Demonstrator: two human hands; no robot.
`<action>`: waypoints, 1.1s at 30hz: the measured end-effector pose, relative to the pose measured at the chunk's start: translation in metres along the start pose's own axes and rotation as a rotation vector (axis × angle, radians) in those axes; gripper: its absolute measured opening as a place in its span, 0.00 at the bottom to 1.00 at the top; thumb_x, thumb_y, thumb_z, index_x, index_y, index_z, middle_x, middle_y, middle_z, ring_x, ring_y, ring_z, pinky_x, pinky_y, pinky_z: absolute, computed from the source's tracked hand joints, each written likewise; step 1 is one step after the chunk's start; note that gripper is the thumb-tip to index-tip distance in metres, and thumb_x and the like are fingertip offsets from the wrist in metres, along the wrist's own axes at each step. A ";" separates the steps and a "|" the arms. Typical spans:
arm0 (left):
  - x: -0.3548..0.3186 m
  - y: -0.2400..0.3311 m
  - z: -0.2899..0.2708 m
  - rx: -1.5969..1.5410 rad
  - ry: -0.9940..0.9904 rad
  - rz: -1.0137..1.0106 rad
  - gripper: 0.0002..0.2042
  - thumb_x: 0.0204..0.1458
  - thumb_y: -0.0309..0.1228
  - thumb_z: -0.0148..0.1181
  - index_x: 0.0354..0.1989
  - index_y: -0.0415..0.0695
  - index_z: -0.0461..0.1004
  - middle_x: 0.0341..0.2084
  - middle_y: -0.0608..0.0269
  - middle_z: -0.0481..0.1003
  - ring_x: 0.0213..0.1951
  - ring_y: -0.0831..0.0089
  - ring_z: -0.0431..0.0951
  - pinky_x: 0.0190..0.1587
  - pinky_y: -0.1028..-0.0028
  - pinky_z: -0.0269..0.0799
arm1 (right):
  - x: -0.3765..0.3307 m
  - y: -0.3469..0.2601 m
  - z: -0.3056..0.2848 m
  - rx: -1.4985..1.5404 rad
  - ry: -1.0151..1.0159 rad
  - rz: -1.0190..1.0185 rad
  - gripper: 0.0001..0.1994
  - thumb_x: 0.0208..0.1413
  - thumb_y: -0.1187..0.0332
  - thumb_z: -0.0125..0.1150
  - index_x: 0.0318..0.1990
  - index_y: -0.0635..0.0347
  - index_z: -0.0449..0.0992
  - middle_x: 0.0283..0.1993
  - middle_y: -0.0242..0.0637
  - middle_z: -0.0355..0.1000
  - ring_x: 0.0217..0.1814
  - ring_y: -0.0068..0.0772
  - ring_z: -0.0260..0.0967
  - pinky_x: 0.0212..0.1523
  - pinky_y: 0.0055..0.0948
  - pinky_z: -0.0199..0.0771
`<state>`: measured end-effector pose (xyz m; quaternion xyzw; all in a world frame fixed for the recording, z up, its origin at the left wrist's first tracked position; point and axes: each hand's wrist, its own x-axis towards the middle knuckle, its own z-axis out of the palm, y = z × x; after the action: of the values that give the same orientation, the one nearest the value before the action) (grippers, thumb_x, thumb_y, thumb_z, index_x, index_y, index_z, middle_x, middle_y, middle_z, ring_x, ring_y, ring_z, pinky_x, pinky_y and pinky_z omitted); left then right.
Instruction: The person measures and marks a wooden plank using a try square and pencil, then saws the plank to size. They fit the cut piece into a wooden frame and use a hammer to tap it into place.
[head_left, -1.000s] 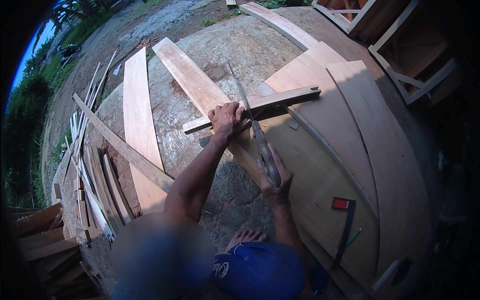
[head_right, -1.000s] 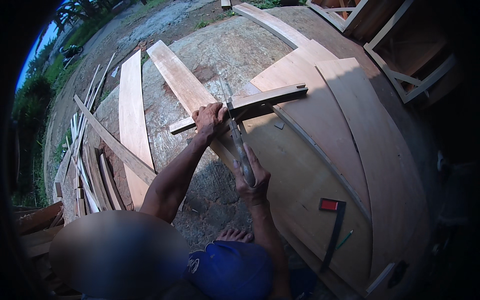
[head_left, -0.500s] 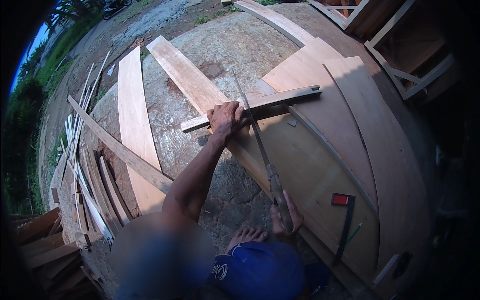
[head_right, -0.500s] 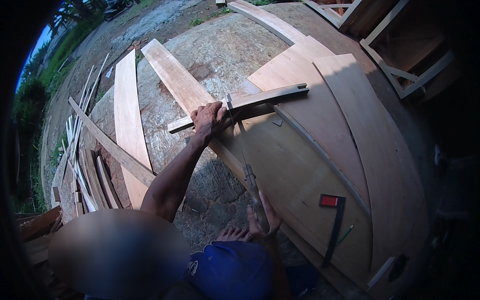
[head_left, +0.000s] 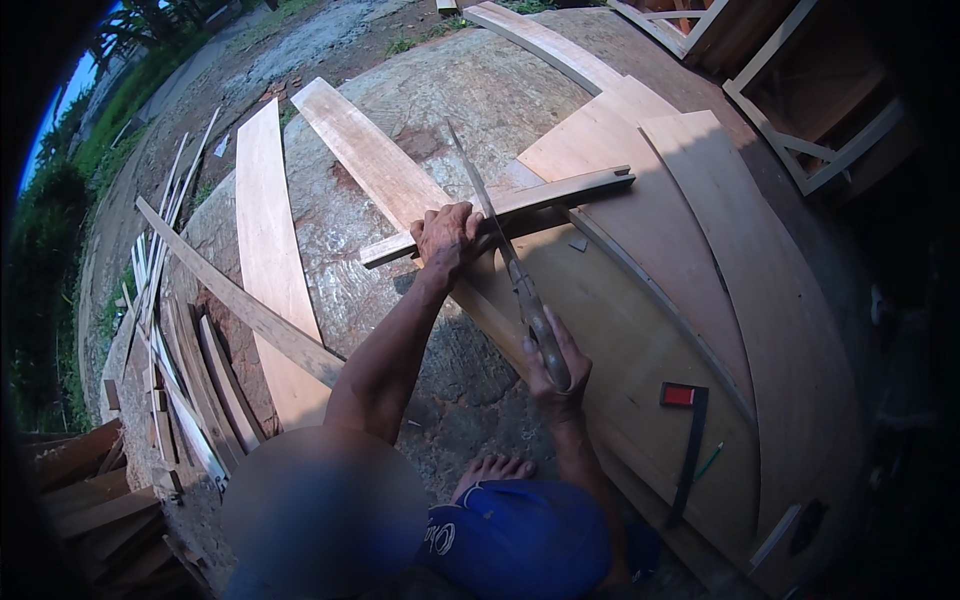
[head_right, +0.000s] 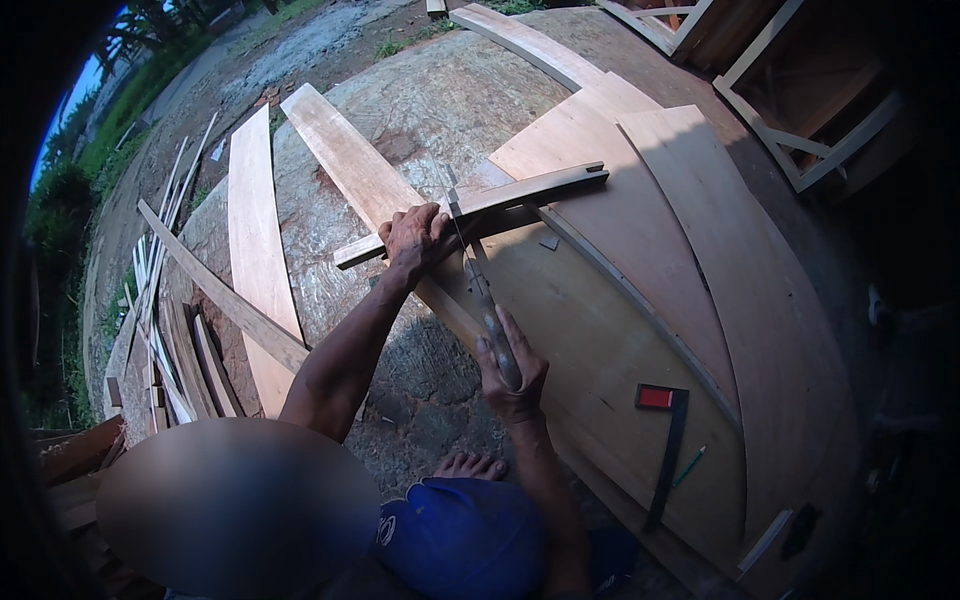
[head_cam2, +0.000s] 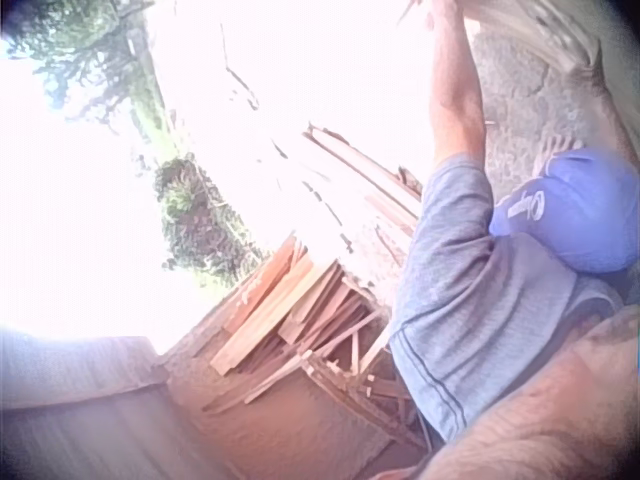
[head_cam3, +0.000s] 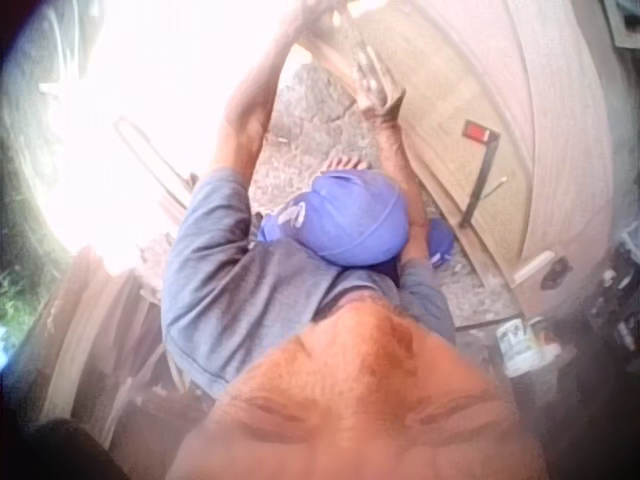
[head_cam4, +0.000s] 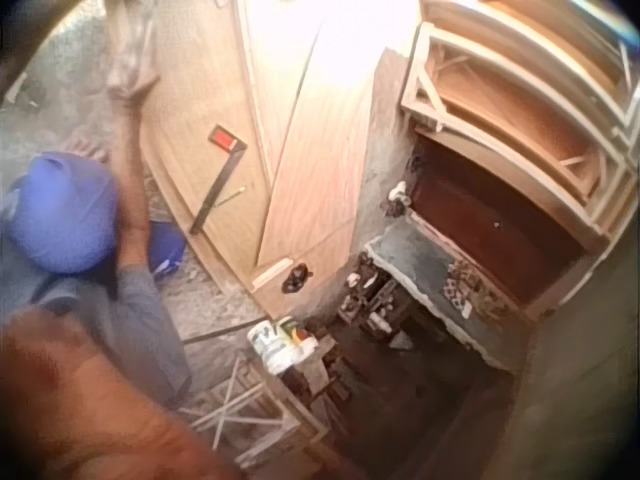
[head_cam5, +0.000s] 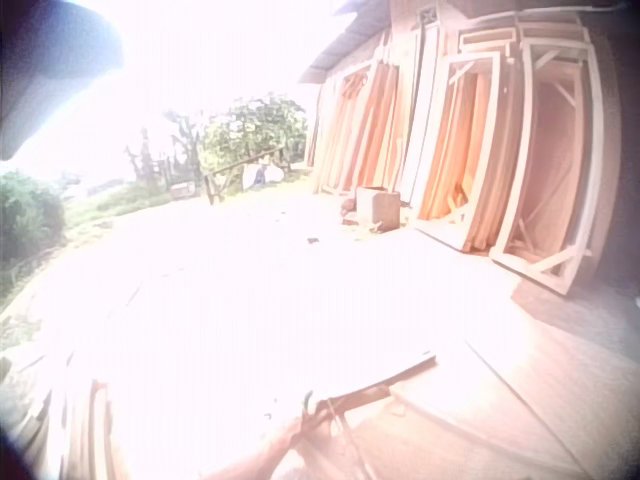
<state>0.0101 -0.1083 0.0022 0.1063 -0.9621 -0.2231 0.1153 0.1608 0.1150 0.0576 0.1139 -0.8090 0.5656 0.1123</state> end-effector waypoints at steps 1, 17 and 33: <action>0.001 0.009 0.001 0.008 -0.033 -0.008 0.15 0.62 0.50 0.54 0.45 0.56 0.79 0.45 0.65 0.80 0.49 0.60 0.75 0.57 0.54 0.56 | 0.021 0.001 0.012 0.039 -0.012 0.035 0.25 0.59 0.69 0.65 0.62 0.71 0.72 0.54 0.57 0.77 0.53 0.50 0.80 0.54 0.40 0.78; -0.035 -0.041 -0.043 0.013 -0.011 -0.247 0.18 0.63 0.48 0.55 0.52 0.51 0.76 0.42 0.55 0.80 0.51 0.56 0.77 0.53 0.51 0.65 | 0.057 0.025 0.019 0.103 -0.234 -0.122 0.23 0.57 0.71 0.67 0.60 0.68 0.75 0.45 0.51 0.82 0.46 0.41 0.83 0.45 0.34 0.81; -0.058 -0.059 -0.059 -0.092 -0.214 -0.299 0.19 0.65 0.44 0.55 0.49 0.38 0.74 0.36 0.47 0.77 0.40 0.52 0.79 0.43 0.57 0.72 | 0.119 0.033 -0.017 0.120 -0.567 -0.097 0.24 0.54 0.71 0.69 0.59 0.66 0.76 0.46 0.49 0.82 0.43 0.41 0.83 0.43 0.34 0.83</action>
<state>0.0900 -0.1695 0.0170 0.2183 -0.9311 -0.2916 -0.0174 0.0380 0.1353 0.0707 0.3120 -0.7670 0.5519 -0.0982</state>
